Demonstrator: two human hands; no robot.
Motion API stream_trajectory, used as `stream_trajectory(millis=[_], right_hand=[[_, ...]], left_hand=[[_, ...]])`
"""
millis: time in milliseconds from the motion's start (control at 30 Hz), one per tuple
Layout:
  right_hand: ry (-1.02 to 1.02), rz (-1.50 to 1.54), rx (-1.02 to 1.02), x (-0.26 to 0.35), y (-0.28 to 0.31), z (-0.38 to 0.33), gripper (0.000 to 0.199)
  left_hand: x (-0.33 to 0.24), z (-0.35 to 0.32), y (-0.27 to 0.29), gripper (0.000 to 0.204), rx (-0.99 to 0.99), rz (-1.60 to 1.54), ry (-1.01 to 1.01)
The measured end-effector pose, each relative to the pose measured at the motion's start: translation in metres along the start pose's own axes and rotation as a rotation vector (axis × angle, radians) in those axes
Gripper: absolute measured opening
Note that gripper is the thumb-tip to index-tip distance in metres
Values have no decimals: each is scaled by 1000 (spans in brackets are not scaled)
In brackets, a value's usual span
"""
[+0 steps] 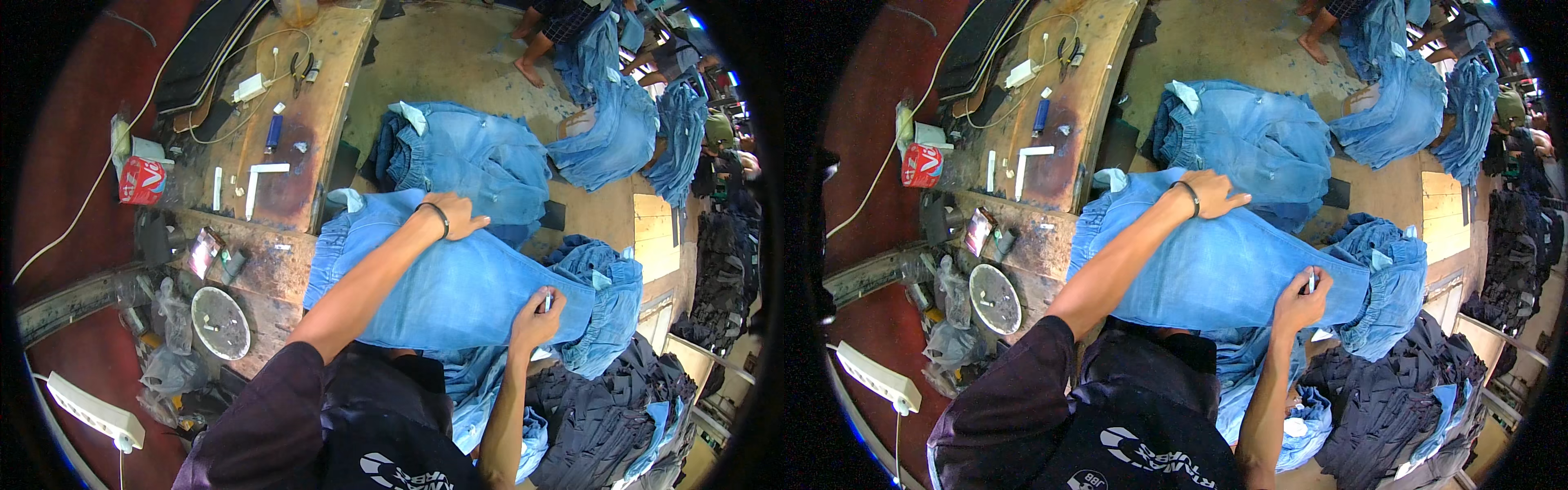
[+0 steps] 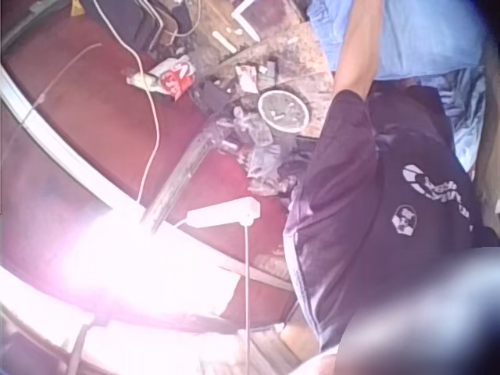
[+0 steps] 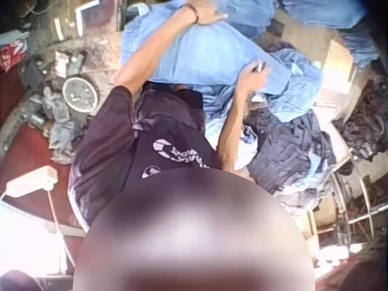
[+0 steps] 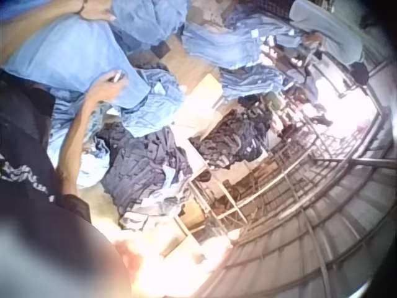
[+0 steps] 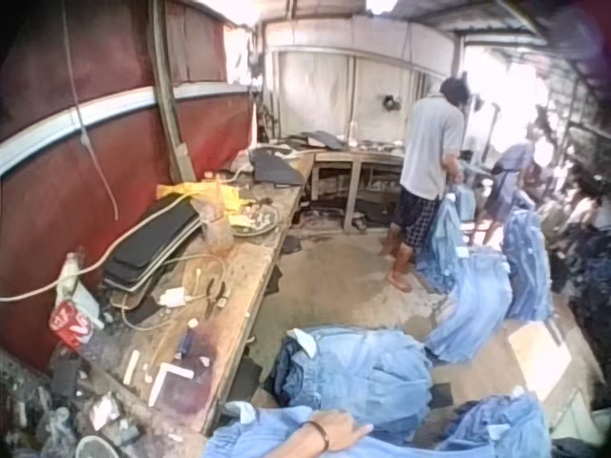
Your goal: The person repeatedly picks up folded blue jeans from a pile, unfolds them on a workbench, and uses a white marker to draw lines on the fabric. After marking, the jeans are folded and placed back into the pile. The process is repeated for multiple pairs of jeans.
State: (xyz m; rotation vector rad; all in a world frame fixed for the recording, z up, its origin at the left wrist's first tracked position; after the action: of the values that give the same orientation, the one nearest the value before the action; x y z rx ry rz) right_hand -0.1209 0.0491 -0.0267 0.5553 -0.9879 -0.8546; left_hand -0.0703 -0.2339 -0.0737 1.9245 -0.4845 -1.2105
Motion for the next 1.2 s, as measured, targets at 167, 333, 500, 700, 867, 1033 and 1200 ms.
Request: stream_trajectory(millis=[167, 333, 500, 700, 867, 1033, 1200], right_hand=[[47, 87, -43, -1, -2, 1, 24], [-54, 216, 57, 24, 18, -9, 23], [-8, 369, 647, 97, 27, -108, 27], [207, 414, 638, 137, 55, -145, 28], [282, 294, 605, 135, 37, -137, 31], [418, 300, 403, 141, 28, -145, 38], [410, 313, 412, 142, 26, -141, 38]], left_hand=[[-4, 0, 3, 72, -154, -50, -38], [-3, 21, -5, 65, -92, -81, -172], [-1, 24, -11, 62, -100, -63, -194], [-3, 22, -10, 61, -110, -58, -242], [-5, 20, -7, 59, -128, -63, -249], [-4, 21, -8, 53, -81, -78, -210], [-4, 23, -9, 48, -134, -71, -288]])
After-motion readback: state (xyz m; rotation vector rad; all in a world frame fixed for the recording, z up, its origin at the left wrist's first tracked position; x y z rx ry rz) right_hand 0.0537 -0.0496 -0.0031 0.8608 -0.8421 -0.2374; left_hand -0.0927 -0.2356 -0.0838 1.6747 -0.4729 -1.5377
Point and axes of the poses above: each hand's wrist, its own z-axis towards the middle knuckle, its own y-axis out of the back of the hand, x = y × z, the point moved 5 cm from there along z, towards the middle knuckle, and after that the axes turned 15 degrees about -x, right-handed, at the moved point
